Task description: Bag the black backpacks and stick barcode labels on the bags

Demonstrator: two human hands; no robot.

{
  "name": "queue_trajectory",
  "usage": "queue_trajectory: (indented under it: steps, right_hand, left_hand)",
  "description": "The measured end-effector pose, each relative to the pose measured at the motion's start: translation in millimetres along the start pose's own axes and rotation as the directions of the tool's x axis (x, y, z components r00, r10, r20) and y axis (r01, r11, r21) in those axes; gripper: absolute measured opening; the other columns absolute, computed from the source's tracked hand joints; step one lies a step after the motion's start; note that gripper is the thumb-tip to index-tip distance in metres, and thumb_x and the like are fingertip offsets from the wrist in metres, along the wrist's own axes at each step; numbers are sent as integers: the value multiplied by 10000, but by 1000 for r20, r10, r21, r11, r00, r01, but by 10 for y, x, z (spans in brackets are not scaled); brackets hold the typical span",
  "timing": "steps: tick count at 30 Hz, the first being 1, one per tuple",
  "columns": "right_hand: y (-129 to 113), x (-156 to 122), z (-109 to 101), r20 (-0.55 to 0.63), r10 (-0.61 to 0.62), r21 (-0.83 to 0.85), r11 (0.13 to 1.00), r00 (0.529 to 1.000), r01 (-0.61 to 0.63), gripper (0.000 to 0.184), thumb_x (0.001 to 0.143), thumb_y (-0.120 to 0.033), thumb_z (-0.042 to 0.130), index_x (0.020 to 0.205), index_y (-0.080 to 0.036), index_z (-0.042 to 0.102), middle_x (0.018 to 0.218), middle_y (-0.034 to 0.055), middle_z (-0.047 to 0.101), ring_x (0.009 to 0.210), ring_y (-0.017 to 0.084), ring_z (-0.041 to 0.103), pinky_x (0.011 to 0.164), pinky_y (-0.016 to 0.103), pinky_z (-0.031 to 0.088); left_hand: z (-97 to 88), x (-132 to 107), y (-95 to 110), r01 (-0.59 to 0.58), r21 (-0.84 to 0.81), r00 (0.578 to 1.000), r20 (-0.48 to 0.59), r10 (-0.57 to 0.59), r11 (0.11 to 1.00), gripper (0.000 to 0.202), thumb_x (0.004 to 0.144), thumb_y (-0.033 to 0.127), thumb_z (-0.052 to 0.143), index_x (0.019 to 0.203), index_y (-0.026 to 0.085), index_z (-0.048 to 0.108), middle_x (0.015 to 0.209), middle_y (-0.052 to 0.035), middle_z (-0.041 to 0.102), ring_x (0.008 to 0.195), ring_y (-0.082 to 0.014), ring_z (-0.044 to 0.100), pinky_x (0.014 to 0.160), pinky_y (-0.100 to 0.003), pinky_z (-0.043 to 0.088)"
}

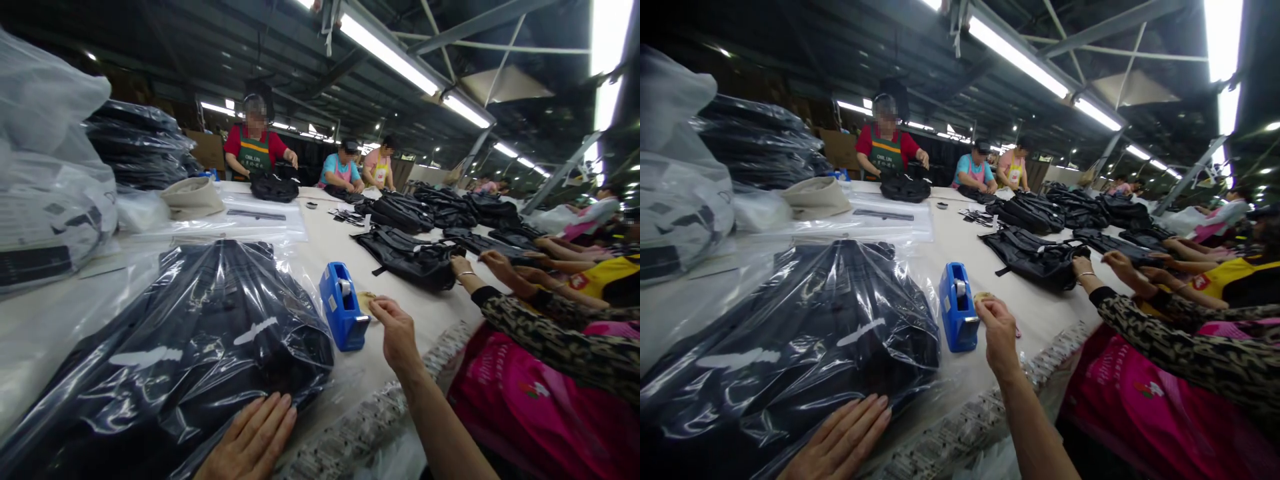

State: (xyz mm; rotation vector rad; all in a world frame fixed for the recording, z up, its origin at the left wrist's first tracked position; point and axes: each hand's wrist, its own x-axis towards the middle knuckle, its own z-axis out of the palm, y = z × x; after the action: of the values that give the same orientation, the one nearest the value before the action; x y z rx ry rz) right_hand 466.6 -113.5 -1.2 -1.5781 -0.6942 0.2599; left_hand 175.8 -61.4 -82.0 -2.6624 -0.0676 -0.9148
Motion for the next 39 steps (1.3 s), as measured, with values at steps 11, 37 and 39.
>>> queue_trajectory:
  steps: [11,37,39]
  right_hand:
    - [588,-585,-162,104,216,-133,970,971,-202,429,697,-604,535,679,-177,569,587,22,573,524,160,523,488,273,402]
    - [-741,-625,300,993,78,-109,226,94,968,166,871,-177,470,733,-186,562,696,7,553,638,129,487,614,281,312]
    - [-691,-567,417,994,84,-89,193,74,977,162,843,-132,474,732,-182,580,678,12,569,618,131,497,597,283,310]
  left_hand:
    - [-88,25,46,33,18,997,66,-34,999,446,897,47,243,1241,121,517,1303,-70,537,1266,-215,412,1101,-369,276]
    - [-164,86,121,144,-106,989,41,-140,984,425,921,75,223,1228,98,516,1234,-93,581,1180,-215,490,971,-367,438]
    - [-168,91,129,153,-105,988,33,-150,983,420,925,84,226,1219,105,525,1230,-83,586,1173,-212,498,971,-360,439]
